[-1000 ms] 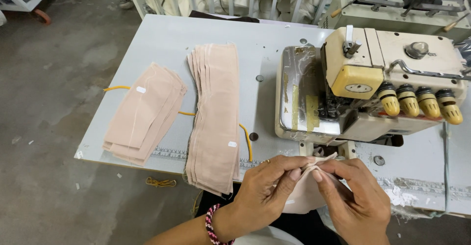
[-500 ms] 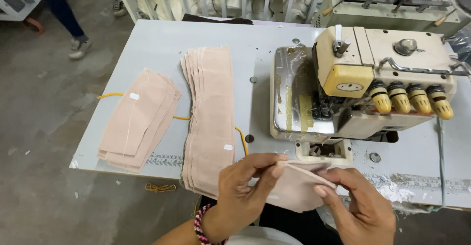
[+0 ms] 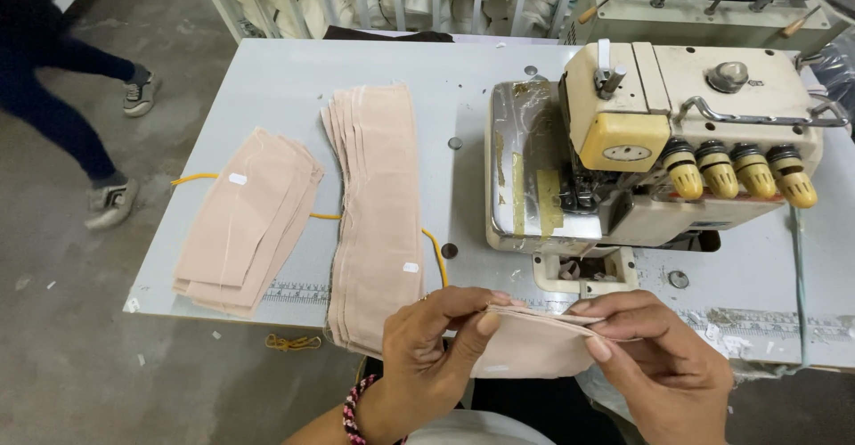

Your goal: Sewing small pieces of tan fabric using an industrial overlock sewing machine.

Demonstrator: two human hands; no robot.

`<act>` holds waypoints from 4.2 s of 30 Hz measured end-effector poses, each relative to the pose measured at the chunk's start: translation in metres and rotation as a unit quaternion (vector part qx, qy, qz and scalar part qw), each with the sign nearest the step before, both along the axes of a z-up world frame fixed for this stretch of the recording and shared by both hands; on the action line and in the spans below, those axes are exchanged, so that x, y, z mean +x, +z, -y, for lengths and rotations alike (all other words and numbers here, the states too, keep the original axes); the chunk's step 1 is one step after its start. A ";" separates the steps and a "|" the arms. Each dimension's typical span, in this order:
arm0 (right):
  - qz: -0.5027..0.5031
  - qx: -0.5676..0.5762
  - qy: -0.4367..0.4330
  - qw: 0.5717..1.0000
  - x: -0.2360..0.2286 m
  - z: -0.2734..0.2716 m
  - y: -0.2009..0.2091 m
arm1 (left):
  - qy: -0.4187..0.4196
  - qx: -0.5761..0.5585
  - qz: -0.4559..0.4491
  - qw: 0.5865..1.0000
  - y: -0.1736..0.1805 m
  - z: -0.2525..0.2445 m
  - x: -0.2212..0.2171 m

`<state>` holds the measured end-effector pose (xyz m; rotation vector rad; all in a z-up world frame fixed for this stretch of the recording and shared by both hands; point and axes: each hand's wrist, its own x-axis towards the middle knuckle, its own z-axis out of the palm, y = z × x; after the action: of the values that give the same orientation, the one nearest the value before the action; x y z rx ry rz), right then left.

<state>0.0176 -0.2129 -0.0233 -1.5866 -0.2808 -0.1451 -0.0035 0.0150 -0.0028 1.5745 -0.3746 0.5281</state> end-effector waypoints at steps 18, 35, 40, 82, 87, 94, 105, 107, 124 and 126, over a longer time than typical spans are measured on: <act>0.167 -0.070 -0.016 0.983 -0.011 0.012 -0.011 | -0.017 0.039 0.104 0.994 -0.005 0.003 0.002; -0.078 -0.092 -0.127 0.985 0.115 0.003 -0.033 | 0.153 0.285 0.007 0.946 -0.044 0.023 0.132; -0.152 -0.075 -0.130 0.977 0.124 0.006 -0.035 | 0.148 0.304 0.019 0.941 -0.045 0.022 0.138; 0.111 -0.391 -0.125 0.905 0.105 0.006 -0.034 | -0.082 0.492 0.103 0.861 -0.027 -0.003 0.178; 0.191 -0.416 -0.155 0.876 0.089 0.004 -0.046 | -0.077 0.500 0.119 0.855 -0.027 -0.004 0.180; 0.153 -0.399 -0.139 0.893 0.086 0.005 -0.054 | -0.104 0.509 0.104 0.848 -0.030 -0.007 0.188; 0.171 -0.383 -0.137 0.897 0.090 0.007 -0.055 | -0.109 0.490 0.102 0.859 -0.027 -0.009 0.187; 0.170 -0.390 -0.142 0.894 0.091 0.006 -0.055 | -0.105 0.489 0.102 0.860 -0.024 -0.008 0.187; 0.185 -0.407 -0.155 0.881 0.097 0.006 -0.057 | -0.065 0.472 0.114 0.872 -0.039 -0.006 0.194; 0.185 -0.432 -0.165 0.867 0.096 0.006 -0.056 | -0.065 0.441 0.112 0.888 -0.044 -0.005 0.191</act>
<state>0.1134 -0.2188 -0.0790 -2.5015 -0.4008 -0.6701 0.1877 0.0198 -0.0466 2.3435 -0.9917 0.4553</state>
